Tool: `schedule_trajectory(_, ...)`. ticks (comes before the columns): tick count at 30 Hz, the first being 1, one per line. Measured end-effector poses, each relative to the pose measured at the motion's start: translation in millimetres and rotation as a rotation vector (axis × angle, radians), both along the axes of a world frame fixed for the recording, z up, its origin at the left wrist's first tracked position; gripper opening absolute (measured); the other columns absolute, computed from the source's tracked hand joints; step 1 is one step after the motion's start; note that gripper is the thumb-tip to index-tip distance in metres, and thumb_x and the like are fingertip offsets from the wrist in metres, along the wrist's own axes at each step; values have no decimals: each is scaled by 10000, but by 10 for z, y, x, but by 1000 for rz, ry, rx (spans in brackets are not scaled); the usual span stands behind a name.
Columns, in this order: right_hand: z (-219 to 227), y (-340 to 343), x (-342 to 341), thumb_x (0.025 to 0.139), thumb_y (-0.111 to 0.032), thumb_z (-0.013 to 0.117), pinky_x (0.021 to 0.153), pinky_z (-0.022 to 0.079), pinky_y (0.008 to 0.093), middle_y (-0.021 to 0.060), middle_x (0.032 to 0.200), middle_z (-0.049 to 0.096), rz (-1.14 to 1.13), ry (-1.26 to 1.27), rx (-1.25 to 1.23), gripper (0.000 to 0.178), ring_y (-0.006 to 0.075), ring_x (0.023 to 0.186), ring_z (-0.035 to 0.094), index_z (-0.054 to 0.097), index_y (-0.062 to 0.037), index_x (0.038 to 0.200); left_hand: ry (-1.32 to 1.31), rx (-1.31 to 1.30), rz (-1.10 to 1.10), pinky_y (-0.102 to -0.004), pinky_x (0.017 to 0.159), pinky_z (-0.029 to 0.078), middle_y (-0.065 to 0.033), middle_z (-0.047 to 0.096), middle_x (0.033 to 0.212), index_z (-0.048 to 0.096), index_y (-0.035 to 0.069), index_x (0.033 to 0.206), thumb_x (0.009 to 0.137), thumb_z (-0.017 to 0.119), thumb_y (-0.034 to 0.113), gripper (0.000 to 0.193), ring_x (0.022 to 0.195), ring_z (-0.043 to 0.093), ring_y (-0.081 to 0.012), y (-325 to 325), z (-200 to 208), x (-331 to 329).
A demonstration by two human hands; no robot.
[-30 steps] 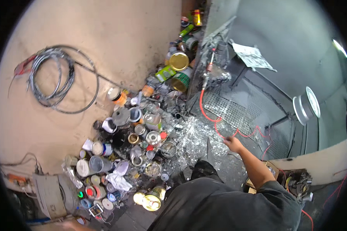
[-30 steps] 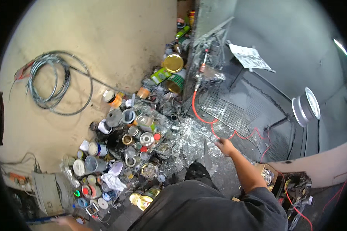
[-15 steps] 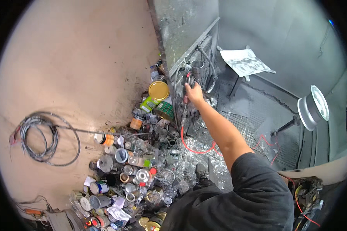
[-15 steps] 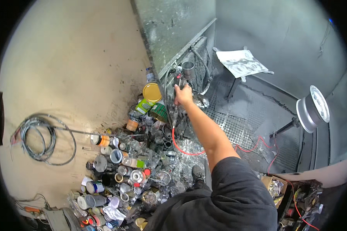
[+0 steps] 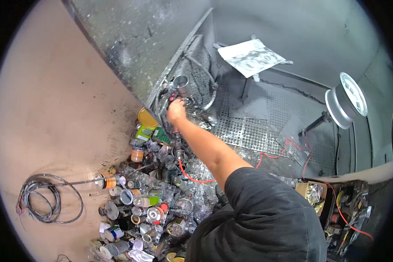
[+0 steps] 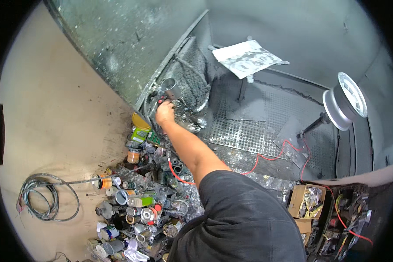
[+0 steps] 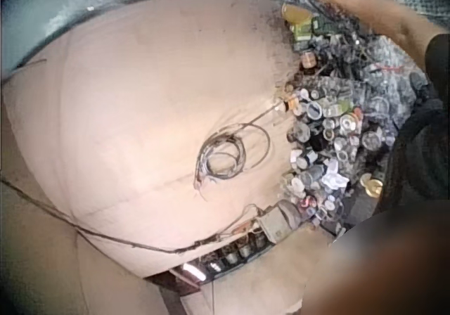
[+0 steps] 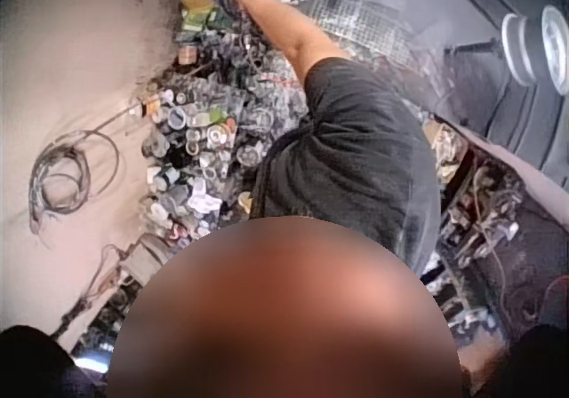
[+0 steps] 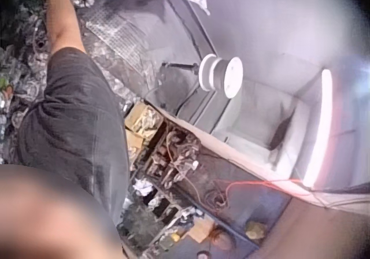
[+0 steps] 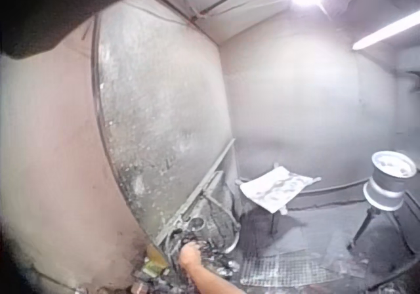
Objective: The recorder spray paints a car wheel rim and later cleans it with a cloth.
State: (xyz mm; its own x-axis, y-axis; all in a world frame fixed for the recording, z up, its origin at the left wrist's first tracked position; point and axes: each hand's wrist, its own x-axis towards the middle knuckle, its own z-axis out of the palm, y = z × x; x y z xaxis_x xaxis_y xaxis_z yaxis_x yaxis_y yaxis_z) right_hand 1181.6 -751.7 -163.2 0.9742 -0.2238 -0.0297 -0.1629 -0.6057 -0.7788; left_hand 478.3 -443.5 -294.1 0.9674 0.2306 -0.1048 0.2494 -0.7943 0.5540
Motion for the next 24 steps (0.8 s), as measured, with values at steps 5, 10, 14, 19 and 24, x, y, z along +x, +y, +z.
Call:
schedule_trajectory(5,466,-190,-91,892,-67,668,1042,529,529,380,1330,567,18,122,96,566,508,1253,614,366,43,1358,62,-58,-20,-387,810,542,-83,697,889,684,11,1176,985,664,173,250,832,650,-263,233,-108,85)
schedule_trajectory(10,652,-1118,-118,846,-55,703,982,562,481,371,1262,654,11,140,46,582,428,1207,678,400,100,1318,133,-143,-81,-384,803,544,-79,699,877,686,10,1172,982,668,166,247,822,652,-261,276,-301,270)
schedule_trajectory(14,691,-1732,-711,879,-105,678,982,557,483,365,1244,665,25,130,-45,598,432,1194,681,395,133,1349,181,-195,-89,-380,798,545,-76,700,867,688,8,1170,979,672,161,245,814,654,-260,355,-448,248)
schedule_trajectory(19,461,-2617,-1874,919,-123,547,1018,528,488,390,1268,634,79,-54,-96,676,479,1195,652,306,176,1474,238,-271,-95,-377,792,546,-71,702,855,690,7,1166,975,676,155,242,804,655,-258,333,-773,318)
schedule_trajectory(24,561,-3264,-3254,913,-88,500,1068,487,498,380,1375,558,87,-132,-134,632,492,1286,568,387,71,1515,328,-339,-99,-373,785,548,-67,704,844,692,5,1163,972,680,148,240,795,657,-256,120,-1061,387)
